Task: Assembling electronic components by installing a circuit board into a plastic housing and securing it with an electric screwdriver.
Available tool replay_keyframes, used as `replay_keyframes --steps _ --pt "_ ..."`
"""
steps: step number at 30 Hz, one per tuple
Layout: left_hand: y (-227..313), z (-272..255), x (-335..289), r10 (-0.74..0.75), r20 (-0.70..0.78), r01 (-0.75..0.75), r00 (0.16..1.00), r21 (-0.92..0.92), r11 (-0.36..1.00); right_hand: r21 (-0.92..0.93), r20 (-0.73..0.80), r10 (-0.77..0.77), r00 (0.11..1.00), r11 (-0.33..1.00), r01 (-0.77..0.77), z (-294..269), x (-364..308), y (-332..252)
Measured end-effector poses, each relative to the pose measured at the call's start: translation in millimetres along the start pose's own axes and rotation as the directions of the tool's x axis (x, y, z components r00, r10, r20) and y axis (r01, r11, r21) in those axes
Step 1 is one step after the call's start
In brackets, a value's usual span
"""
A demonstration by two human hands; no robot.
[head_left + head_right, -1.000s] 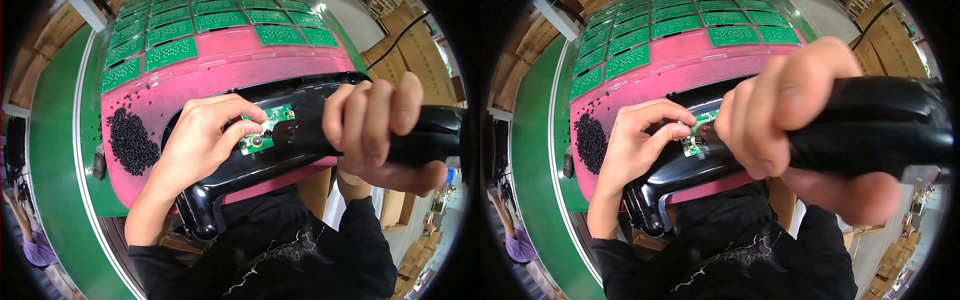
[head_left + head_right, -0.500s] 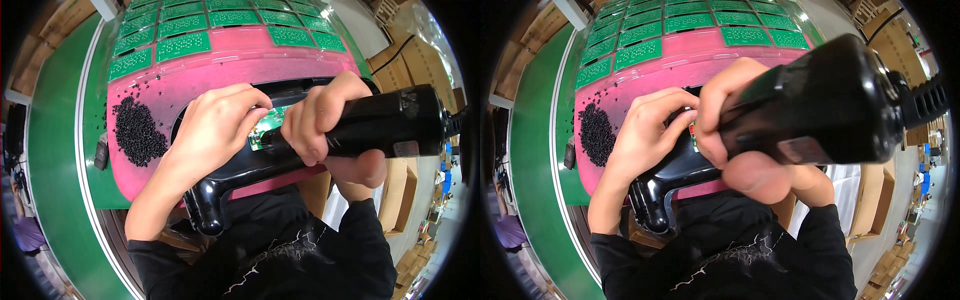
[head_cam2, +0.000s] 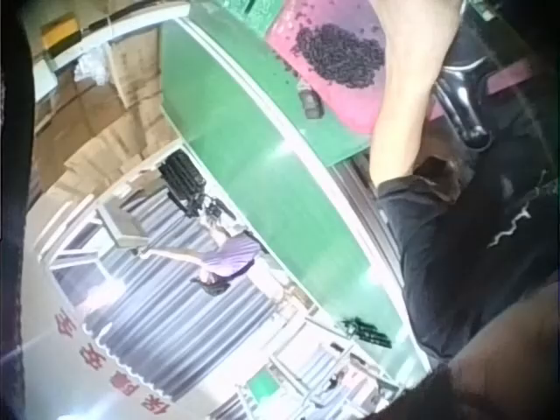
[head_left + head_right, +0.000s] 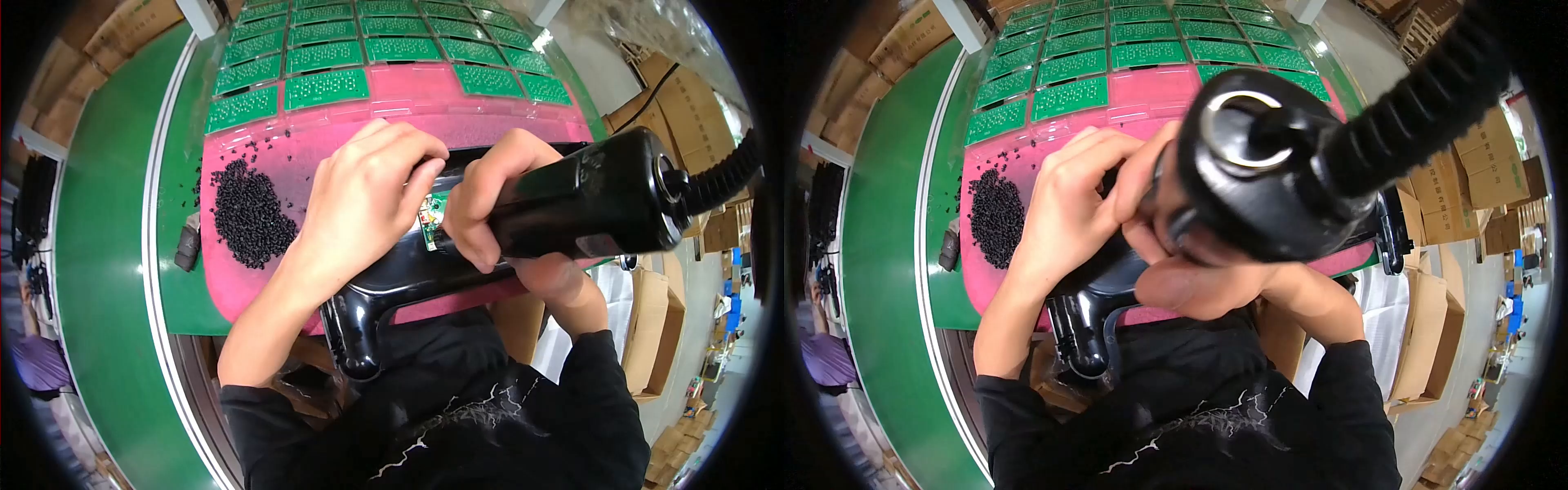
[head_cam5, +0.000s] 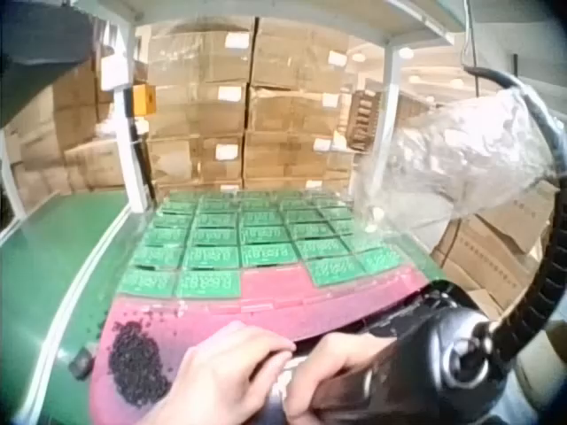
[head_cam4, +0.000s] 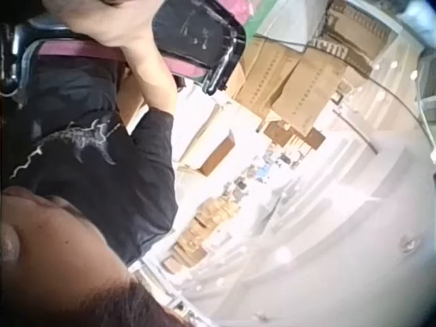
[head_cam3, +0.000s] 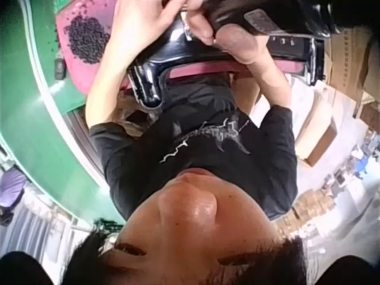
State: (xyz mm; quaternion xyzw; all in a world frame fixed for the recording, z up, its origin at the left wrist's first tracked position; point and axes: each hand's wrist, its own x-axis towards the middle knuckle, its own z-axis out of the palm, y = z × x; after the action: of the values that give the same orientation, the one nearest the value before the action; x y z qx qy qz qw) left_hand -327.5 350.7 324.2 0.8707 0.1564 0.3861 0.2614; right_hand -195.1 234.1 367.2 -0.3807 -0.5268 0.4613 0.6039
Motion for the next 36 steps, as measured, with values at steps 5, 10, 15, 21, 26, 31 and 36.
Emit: replay_keyframes --steps 5,10,15,21,26,31,36 --pt "-8 -11 3 -0.060 -0.007 0.060 0.998 0.176 0.982 0.150 -0.338 -0.056 0.939 0.982 0.112 -9 2 2" --pt "-12 -11 5 -0.240 0.175 0.207 0.955 0.186 0.960 0.516 -0.529 0.191 0.827 0.846 0.136 -61 18 -19" --pt "-17 -10 2 -0.289 0.295 0.171 0.911 0.367 0.914 0.476 -0.529 0.132 0.838 0.864 0.165 -84 1 -18" --pt "-6 -18 6 -0.165 0.293 -0.011 0.942 0.518 0.855 -0.126 -0.685 -0.354 0.637 0.919 0.374 -88 -79 -37" --pt "55 -38 1 -0.104 0.061 0.073 0.993 0.385 0.920 -0.756 -0.463 -0.866 0.189 0.497 0.426 -165 -184 -61" --pt "95 -122 -64 0.322 -0.284 0.084 0.903 0.852 0.516 -0.734 -0.568 -0.823 -0.017 0.515 -0.443 -262 -278 1" --pt "43 -183 -112 0.195 -0.455 0.142 0.869 0.607 0.782 -0.232 -0.687 -0.717 -0.121 0.373 -0.898 -308 -412 129"
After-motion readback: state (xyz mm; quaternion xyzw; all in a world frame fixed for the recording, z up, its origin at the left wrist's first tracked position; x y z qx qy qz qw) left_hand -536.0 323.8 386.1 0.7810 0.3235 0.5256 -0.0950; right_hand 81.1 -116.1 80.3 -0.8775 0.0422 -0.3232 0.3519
